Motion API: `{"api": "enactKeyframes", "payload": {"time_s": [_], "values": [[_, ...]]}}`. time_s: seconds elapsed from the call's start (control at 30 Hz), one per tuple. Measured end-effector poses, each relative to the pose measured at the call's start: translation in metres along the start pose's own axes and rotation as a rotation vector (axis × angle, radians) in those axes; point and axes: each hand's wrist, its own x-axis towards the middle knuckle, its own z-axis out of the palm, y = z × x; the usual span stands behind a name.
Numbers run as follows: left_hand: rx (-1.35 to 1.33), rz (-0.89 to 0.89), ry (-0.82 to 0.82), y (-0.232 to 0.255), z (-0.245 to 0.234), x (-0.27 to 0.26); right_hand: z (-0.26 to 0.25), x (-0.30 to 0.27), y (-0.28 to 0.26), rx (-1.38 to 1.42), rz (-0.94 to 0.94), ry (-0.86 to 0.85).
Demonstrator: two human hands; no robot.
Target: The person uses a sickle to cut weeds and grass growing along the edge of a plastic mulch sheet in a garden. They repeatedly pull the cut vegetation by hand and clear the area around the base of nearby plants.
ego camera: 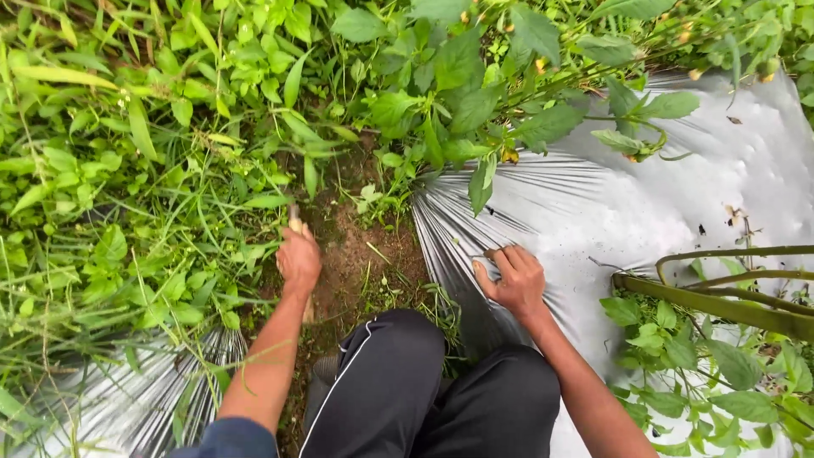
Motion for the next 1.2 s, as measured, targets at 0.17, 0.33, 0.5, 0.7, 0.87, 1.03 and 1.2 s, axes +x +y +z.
{"api": "enactKeyframes", "payload": {"time_s": [0.17,0.33,0.5,0.7,0.87,1.03,1.2], "values": [[0.214,0.031,0.063,-0.090,0.100,0.002,0.003,0.000,0.001,-0.049,-0.002,0.024],[0.084,0.008,0.120,-0.080,0.062,0.012,0.001,0.006,0.002,-0.039,-0.028,0.012],[-0.136,-0.013,0.107,-0.019,0.052,0.072,0.005,-0.002,0.005,-0.047,-0.038,-0.007],[-0.014,0.110,-0.026,-0.010,0.051,0.049,-0.001,0.000,-0.002,-0.052,-0.012,-0.024],[0.170,0.113,-0.017,-0.053,0.058,0.048,-0.007,0.020,-0.012,-0.026,-0.025,-0.004],[0.082,0.134,0.029,-0.003,0.046,0.080,-0.006,0.013,-0.006,-0.051,-0.041,-0.015],[0.160,0.108,-0.114,-0.053,0.047,0.009,-0.005,0.015,-0.004,-0.035,-0.035,-0.013]]}}
